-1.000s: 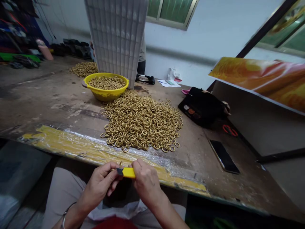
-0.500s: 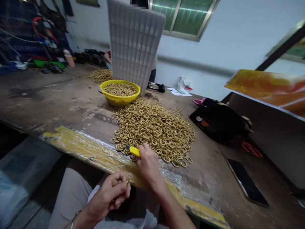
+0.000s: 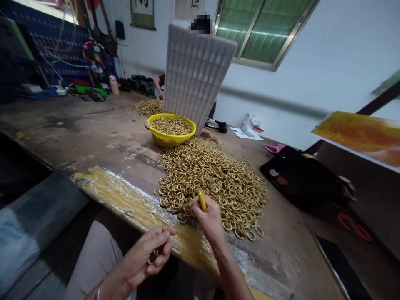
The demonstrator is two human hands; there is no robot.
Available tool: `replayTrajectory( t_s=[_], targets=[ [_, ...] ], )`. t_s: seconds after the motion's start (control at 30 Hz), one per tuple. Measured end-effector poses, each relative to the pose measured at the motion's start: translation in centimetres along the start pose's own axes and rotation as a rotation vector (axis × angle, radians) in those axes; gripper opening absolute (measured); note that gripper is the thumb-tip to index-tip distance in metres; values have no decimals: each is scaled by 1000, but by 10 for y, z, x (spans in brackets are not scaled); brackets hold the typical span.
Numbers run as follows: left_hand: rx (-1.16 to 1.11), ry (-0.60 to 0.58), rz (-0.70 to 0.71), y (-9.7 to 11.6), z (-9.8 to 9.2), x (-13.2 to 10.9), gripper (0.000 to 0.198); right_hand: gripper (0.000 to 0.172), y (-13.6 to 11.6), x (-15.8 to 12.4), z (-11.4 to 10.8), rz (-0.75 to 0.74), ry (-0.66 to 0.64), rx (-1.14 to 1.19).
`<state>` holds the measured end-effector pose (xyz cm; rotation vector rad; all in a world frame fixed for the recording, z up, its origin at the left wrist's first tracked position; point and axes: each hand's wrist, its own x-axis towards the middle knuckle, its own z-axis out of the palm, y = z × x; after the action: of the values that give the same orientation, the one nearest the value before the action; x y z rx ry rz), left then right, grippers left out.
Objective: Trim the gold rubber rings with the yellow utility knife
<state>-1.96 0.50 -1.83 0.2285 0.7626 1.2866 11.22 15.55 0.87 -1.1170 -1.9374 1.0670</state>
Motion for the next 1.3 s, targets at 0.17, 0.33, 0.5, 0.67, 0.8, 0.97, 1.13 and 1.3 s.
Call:
replayTrajectory(
  t_s=[0.17,0.33,0.5,0.67,0.8,0.97,1.13,1.3],
  targets=[
    [21,-77,62,9,21,8,41,35,-11,-30,-1,306,-67,803],
    [-17,-144,49,6,35,10,31,39,-11,-57,12,430,-27,1077],
    [31,-165,28,1,40,4,32,41,-10,-73,25,457,37,1171],
    [103,-146,34,1,44,1,31,40,-8,-84,30,417,22,1092],
    [254,-65,101,3,44,-2,35,26,-9,-89,12,182,-32,603],
    [554,-11,195,5,40,-5,37,18,-10,-96,-19,-251,-70,-254],
    [740,-11,236,8,41,-4,39,31,-11,-102,-24,-235,-86,-545],
    [924,-23,284,17,39,-12,34,23,-9,-93,-21,-213,-126,-601]
  ],
)
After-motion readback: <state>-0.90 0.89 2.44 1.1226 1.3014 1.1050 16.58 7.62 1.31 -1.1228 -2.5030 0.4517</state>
